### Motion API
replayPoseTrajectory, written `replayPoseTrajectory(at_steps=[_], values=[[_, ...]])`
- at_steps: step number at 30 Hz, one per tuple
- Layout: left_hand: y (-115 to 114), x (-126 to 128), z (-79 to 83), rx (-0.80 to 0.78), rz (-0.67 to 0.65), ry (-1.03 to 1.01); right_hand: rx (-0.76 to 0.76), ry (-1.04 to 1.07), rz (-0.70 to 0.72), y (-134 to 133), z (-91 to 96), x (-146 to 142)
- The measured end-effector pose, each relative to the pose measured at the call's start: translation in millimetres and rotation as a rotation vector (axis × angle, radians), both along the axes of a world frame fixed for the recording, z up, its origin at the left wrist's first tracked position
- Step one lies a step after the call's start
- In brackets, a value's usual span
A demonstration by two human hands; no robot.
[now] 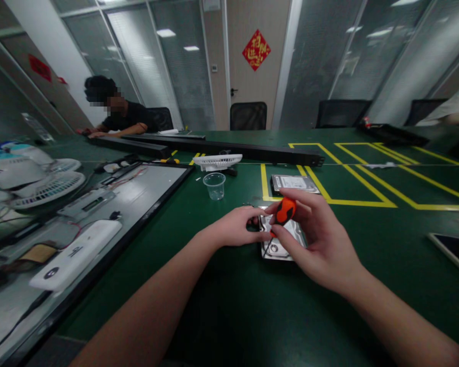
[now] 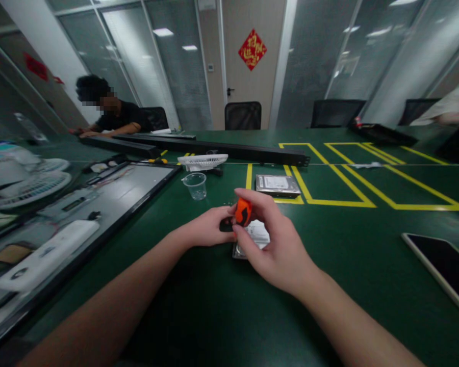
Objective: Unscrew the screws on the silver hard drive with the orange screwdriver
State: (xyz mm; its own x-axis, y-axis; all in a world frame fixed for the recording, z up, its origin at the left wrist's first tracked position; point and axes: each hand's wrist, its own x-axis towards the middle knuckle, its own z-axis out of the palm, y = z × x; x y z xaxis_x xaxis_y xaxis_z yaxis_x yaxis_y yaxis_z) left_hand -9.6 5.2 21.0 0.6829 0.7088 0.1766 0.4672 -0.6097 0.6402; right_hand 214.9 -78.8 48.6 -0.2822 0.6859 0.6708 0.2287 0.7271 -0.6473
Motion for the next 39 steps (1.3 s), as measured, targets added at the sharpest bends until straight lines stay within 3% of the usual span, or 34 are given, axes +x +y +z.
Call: replayPoseTrajectory(at_steps=[11, 18, 39], values=[[1.6, -1.0, -2.9, 0.003, 0.025, 0.027, 0.099, -0.052, -0.084, 2.3, -0.5, -1.0], [1.6, -0.9, -4.0, 0.01, -0.039, -0.049, 0.095, -0.063, -0.031, 0.6, 1.0, -0.6], [3.5, -1.3, -6.6, 0.02, -0.032, -0.04, 0.082, -0.045, -0.003, 2.5, -3.2, 0.2]])
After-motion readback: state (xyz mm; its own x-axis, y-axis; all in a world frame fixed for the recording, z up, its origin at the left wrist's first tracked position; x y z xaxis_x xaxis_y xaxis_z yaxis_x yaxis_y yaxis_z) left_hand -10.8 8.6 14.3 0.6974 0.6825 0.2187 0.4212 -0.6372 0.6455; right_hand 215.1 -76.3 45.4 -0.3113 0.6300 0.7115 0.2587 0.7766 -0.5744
